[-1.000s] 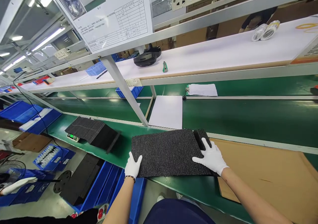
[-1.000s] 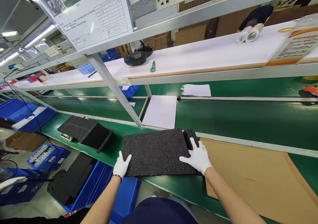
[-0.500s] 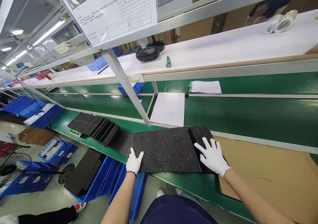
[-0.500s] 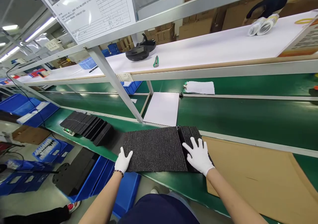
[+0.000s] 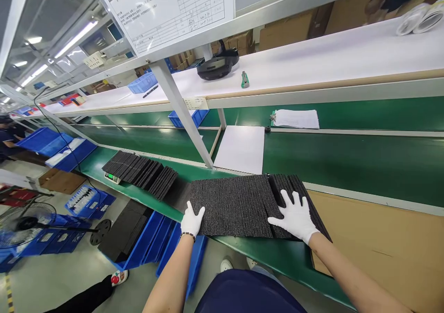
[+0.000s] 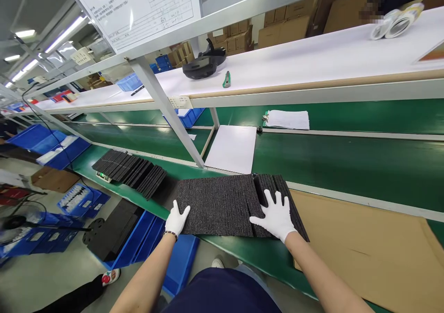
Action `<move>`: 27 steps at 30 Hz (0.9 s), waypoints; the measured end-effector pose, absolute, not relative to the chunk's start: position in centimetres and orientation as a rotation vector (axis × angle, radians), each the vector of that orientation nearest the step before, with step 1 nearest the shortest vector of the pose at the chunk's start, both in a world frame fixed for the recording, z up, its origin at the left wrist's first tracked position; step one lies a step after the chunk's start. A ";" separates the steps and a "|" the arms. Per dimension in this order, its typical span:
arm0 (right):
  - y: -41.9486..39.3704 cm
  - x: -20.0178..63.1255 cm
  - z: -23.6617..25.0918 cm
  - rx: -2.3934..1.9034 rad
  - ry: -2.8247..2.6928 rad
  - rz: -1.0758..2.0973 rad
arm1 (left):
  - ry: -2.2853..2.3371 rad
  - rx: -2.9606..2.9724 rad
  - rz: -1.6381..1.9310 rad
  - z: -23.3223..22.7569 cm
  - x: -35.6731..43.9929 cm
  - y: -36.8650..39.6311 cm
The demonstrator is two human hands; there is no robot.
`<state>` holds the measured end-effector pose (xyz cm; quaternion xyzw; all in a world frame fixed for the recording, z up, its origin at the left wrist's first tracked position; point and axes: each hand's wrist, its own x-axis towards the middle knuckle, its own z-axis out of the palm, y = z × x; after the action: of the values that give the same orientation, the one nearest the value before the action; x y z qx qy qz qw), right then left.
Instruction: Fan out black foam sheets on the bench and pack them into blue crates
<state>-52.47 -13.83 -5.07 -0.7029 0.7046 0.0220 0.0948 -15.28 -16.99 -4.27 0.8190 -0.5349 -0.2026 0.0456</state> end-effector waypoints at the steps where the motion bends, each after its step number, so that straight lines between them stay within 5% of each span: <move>1: -13.8 -52.8 -5.3 -2.091 2.091 0.072 | -1.634 2.500 -0.618 -4.3 -15.3 -17.0; 11: -12.8 -52.3 -6.6 -2.330 2.172 -0.167 | -1.643 2.508 -0.588 -4.6 -15.1 -17.0; 27: -14.3 -48.3 -5.9 -2.187 2.034 0.079 | -1.675 2.505 -0.550 -5.1 -14.7 -17.0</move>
<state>-48.27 -14.26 -5.94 -0.7299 0.6787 0.0265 0.0769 -14.72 -16.96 -5.12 0.8171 -0.5463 -0.1796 0.0394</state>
